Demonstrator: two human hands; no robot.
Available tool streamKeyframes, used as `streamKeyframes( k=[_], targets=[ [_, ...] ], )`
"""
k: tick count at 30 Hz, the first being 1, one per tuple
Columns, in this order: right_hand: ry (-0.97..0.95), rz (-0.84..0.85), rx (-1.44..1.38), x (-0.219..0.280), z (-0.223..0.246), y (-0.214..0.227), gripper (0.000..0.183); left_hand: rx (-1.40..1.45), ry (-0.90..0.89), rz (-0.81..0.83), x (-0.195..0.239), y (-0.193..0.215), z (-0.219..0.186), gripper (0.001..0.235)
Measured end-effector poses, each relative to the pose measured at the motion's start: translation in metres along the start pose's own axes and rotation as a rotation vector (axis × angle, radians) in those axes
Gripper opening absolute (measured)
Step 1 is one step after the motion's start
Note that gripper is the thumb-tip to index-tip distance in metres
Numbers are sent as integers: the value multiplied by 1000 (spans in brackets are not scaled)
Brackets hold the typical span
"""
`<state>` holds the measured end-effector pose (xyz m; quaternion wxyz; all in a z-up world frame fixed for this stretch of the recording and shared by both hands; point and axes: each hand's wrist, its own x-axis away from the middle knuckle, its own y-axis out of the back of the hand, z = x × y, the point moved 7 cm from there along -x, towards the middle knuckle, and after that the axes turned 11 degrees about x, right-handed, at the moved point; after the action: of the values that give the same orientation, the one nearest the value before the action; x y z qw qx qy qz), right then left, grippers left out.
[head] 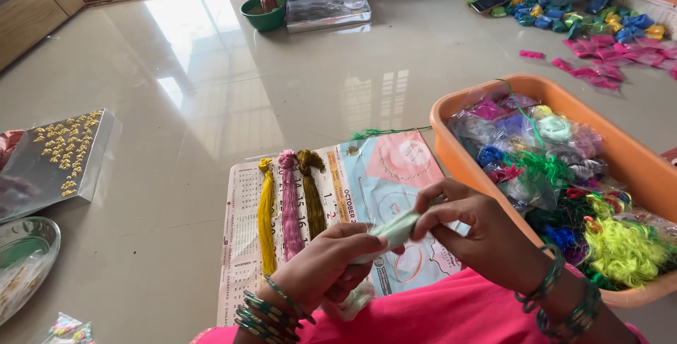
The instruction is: Sorting and organizing bundles of colorful embroidery threads over a paper workspace.
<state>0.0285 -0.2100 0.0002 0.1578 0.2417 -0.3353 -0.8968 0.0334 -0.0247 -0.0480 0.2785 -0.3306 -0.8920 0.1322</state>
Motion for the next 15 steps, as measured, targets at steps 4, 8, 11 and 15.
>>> streamKeyframes(
  k=[4,8,11,15],
  targets=[
    [-98,-202,382,3,7,16,30,40,-78,-33,2,-6,-4,38],
    [-322,-315,334,17,12,25,33,232,-113,-30,10,-16,-3,63],
    [-550,-202,23,27,4,2,30,386,-107,16,11,-26,0,77],
    [-540,-41,-297,24,7,-37,28,518,-112,47,15,-37,4,88]
  ],
)
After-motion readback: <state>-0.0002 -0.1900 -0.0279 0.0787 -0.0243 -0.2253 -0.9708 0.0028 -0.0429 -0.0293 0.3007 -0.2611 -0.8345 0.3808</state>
